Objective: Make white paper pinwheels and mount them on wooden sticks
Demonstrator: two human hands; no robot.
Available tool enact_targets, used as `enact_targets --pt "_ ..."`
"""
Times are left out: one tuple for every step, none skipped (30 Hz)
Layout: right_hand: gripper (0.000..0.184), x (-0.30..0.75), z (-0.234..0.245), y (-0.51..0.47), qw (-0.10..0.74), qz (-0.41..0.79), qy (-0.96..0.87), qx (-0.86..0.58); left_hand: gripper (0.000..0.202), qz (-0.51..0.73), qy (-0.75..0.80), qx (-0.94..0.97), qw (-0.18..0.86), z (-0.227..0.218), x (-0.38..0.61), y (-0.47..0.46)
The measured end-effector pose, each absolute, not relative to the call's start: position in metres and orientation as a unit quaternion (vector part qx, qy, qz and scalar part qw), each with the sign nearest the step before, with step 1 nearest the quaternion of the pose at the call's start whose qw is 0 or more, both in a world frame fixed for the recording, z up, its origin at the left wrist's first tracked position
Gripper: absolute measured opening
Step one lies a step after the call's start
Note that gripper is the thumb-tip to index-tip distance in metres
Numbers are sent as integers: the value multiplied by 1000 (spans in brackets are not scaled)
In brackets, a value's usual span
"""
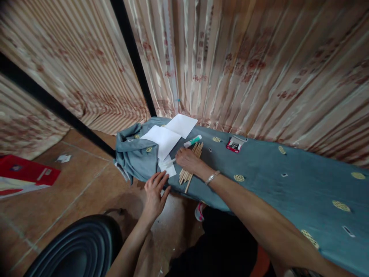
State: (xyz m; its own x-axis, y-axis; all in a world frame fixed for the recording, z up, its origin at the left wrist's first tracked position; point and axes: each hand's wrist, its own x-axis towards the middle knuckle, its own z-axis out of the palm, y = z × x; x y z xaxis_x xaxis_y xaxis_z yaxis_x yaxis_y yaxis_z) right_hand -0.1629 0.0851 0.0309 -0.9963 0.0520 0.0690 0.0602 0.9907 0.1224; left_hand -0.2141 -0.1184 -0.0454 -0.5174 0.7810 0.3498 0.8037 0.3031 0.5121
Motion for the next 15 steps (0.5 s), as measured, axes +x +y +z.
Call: enact_targets --pt "25 -160 33 86 60 -38 -996 -53 40 -331 -805 -492 16 -48 -214 -119" --pt "22 -158 34 86 95 2 -991 -92 40 -336 -803 -492 16 -50 -214 -120" --pt "18 -155 34 85 136 62 -979 -142 40 -341 -801 -493 17 -51 -214 -120" --pt "13 -154 33 81 176 137 -955 -194 41 -346 -798 -493 19 -53 -213 -120" --pt "10 -153 31 76 209 221 -922 -241 41 -351 -796 -493 22 -54 -212 -119" --pt "8 -153 27 71 233 304 -881 -276 41 -357 -794 -492 25 -55 -211 -119" --pt "6 -153 22 64 245 379 -843 -292 41 -362 -792 -491 28 -56 -210 -119" --pt "6 -154 17 58 246 436 -813 -298 41 -368 -790 -490 31 -57 -210 -118" --pt "7 -155 12 53 240 479 -789 -300 41 -372 -789 -488 33 -57 -209 -118" --pt "8 -157 7 48 230 518 -768 -299 41 -376 -788 -487 33 -57 -208 -118" --pt "8 -159 3 45 219 557 -743 -298 41 -378 -789 -484 31 -57 -208 -117" --pt "11 -161 0 42 210 597 -714 -300 41 -380 -790 -480 27 -57 -207 -117" --pt "15 -163 -4 41 203 634 -682 -302 41 -380 -793 -475 23 -57 -206 -116" --pt "21 -164 -6 40 199 666 -651 -306 41 -381 -796 -469 18 -56 -205 -115" --pt "28 -166 -9 39 199 686 -628 -310 41 -382 -800 -463 14 -56 -204 -114"
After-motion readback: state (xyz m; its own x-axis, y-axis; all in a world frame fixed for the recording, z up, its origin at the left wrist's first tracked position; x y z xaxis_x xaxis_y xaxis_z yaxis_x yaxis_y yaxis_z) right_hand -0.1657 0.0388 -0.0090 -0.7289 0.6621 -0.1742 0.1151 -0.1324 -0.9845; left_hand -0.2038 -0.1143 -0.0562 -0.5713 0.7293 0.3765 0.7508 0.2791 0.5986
